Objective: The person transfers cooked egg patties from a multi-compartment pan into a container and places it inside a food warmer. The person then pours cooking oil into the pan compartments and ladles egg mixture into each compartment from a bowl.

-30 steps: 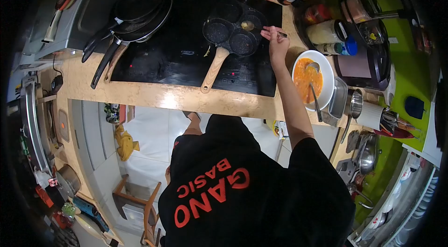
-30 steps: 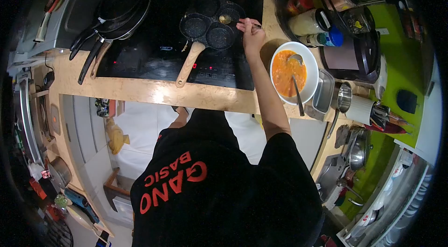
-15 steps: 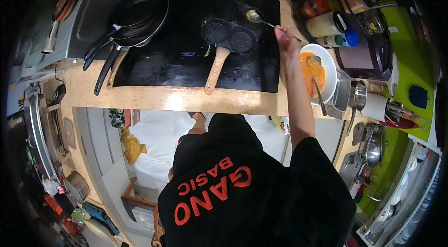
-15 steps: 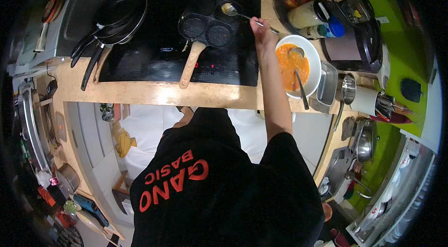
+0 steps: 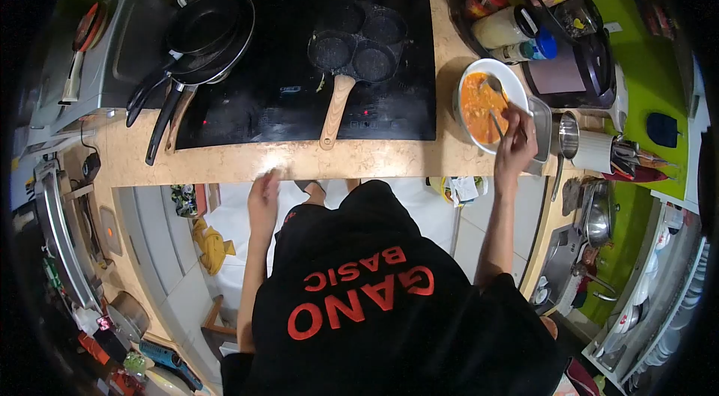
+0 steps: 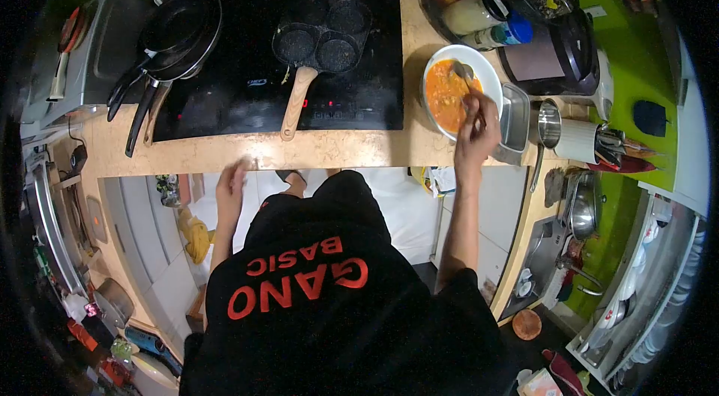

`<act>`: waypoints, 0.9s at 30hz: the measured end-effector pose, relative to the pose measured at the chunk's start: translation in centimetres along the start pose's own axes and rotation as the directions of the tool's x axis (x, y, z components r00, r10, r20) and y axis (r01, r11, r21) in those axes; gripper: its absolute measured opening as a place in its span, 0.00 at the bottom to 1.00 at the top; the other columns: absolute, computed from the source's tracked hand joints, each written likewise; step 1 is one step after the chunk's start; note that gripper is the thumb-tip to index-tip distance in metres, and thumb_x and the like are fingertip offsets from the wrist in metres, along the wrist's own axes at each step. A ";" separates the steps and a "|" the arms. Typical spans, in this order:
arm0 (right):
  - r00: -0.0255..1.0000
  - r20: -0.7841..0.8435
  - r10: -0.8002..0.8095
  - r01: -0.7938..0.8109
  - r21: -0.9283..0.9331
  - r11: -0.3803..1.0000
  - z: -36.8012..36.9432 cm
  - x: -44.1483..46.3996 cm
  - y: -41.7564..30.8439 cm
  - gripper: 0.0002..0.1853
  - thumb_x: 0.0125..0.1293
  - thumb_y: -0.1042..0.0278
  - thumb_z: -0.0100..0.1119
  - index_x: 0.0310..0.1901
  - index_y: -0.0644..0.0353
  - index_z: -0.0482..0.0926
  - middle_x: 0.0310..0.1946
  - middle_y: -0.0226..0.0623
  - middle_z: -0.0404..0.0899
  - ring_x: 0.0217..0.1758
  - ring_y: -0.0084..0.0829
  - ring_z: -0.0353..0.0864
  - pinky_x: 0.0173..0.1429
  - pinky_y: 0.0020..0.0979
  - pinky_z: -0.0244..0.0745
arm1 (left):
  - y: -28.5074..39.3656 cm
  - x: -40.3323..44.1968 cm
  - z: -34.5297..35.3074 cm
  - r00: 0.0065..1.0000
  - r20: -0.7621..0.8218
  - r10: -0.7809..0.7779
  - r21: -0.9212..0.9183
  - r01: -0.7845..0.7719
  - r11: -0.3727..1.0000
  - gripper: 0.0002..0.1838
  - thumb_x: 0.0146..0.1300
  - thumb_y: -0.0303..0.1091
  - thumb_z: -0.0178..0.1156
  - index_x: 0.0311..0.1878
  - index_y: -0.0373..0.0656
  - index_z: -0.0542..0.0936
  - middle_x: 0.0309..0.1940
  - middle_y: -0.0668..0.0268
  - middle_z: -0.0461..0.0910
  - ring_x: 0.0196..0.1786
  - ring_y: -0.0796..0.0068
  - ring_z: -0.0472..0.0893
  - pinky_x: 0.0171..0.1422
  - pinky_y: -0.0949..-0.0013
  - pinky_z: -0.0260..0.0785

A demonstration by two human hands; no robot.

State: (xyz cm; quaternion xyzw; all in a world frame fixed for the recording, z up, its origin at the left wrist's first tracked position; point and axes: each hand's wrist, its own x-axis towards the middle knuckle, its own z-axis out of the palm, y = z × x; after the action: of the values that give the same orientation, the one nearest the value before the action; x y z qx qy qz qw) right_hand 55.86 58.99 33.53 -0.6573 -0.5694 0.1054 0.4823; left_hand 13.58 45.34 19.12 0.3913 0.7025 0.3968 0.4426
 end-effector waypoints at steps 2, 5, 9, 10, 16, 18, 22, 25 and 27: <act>1.000 -0.008 -0.006 0.008 0.322 0.947 4.1 1.4 -0.6 0.12 0.73 0.69 0.47 0.46 0.68 0.78 0.42 0.43 0.81 0.43 0.28 0.82 0.52 0.27 0.75 | 4.9 3.5 3.5 0.981 0.132 0.142 0.074 -0.152 0.986 0.18 0.67 0.38 0.58 0.53 0.34 0.75 0.40 0.61 0.79 0.42 0.76 0.78 0.46 0.75 0.72; 0.974 0.201 0.105 -0.189 0.459 0.868 13.2 5.0 1.8 0.14 0.73 0.66 0.47 0.42 0.68 0.78 0.38 0.41 0.83 0.41 0.28 0.84 0.48 0.27 0.77 | 6.6 6.9 8.8 0.972 0.229 0.046 -0.135 -0.015 0.991 0.20 0.67 0.40 0.58 0.54 0.36 0.74 0.41 0.62 0.79 0.38 0.78 0.79 0.43 0.76 0.72; 0.968 0.250 0.021 -0.135 0.449 0.883 21.5 7.9 6.2 0.15 0.73 0.65 0.48 0.37 0.69 0.77 0.34 0.40 0.84 0.37 0.27 0.85 0.44 0.27 0.78 | 8.5 8.0 11.1 0.931 0.348 -0.115 -0.141 0.173 0.975 0.20 0.68 0.44 0.56 0.55 0.38 0.74 0.30 0.68 0.76 0.28 0.83 0.73 0.33 0.77 0.67; 0.967 0.253 0.015 -0.116 0.387 0.915 21.8 8.4 6.5 0.14 0.72 0.66 0.48 0.37 0.70 0.77 0.34 0.40 0.83 0.36 0.28 0.85 0.43 0.27 0.78 | 8.3 8.3 11.1 0.922 0.369 -0.115 -0.083 0.156 0.984 0.20 0.69 0.45 0.55 0.55 0.39 0.74 0.26 0.70 0.74 0.25 0.84 0.71 0.31 0.77 0.65; 0.941 0.333 0.069 -0.237 0.496 0.836 21.0 7.6 7.6 0.13 0.72 0.68 0.48 0.39 0.71 0.77 0.37 0.42 0.82 0.38 0.29 0.84 0.44 0.27 0.79 | 7.9 10.1 10.1 0.961 0.264 -0.076 -0.092 0.103 0.990 0.19 0.69 0.46 0.54 0.53 0.43 0.77 0.22 0.75 0.69 0.27 0.86 0.67 0.32 0.78 0.61; 0.974 0.225 0.030 -0.133 0.457 0.879 20.5 7.6 7.9 0.12 0.72 0.69 0.49 0.38 0.70 0.77 0.34 0.41 0.83 0.34 0.27 0.84 0.43 0.26 0.78 | 8.0 10.9 9.4 0.961 0.276 -0.034 -0.036 0.046 0.998 0.19 0.69 0.47 0.54 0.53 0.42 0.78 0.22 0.75 0.70 0.27 0.85 0.68 0.32 0.78 0.62; 0.982 0.189 0.014 -0.104 0.475 0.874 18.3 5.7 4.2 0.13 0.73 0.67 0.46 0.40 0.70 0.77 0.36 0.40 0.83 0.40 0.27 0.82 0.48 0.26 0.75 | 7.7 11.9 8.3 0.941 0.331 -0.072 -0.027 0.086 0.996 0.22 0.67 0.49 0.54 0.53 0.41 0.78 0.22 0.73 0.71 0.27 0.84 0.70 0.32 0.77 0.63; 0.871 0.174 -0.459 0.407 0.265 0.874 16.4 2.2 -3.2 0.07 0.64 0.78 0.49 0.38 0.63 0.78 0.44 0.46 0.78 0.48 0.42 0.77 0.54 0.36 0.71 | 7.4 11.4 6.4 0.889 -0.001 0.457 0.377 -0.423 0.824 0.23 0.68 0.52 0.52 0.50 0.41 0.79 0.36 0.65 0.77 0.41 0.74 0.76 0.46 0.66 0.67; 0.700 0.391 -0.597 0.585 0.164 0.794 16.6 -2.1 -8.6 0.09 0.54 0.76 0.52 0.37 0.60 0.78 0.47 0.45 0.77 0.54 0.44 0.71 0.58 0.38 0.67 | 12.0 8.7 4.2 0.878 -0.063 0.475 0.355 -0.425 0.833 0.23 0.69 0.52 0.51 0.50 0.40 0.78 0.40 0.63 0.77 0.45 0.72 0.76 0.50 0.62 0.67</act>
State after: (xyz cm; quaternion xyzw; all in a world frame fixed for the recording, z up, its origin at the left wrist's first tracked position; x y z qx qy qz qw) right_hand 38.19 64.74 30.68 -0.3940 -0.8389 0.0930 0.3639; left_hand 17.24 58.59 25.99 0.5837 0.6775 0.3947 0.2110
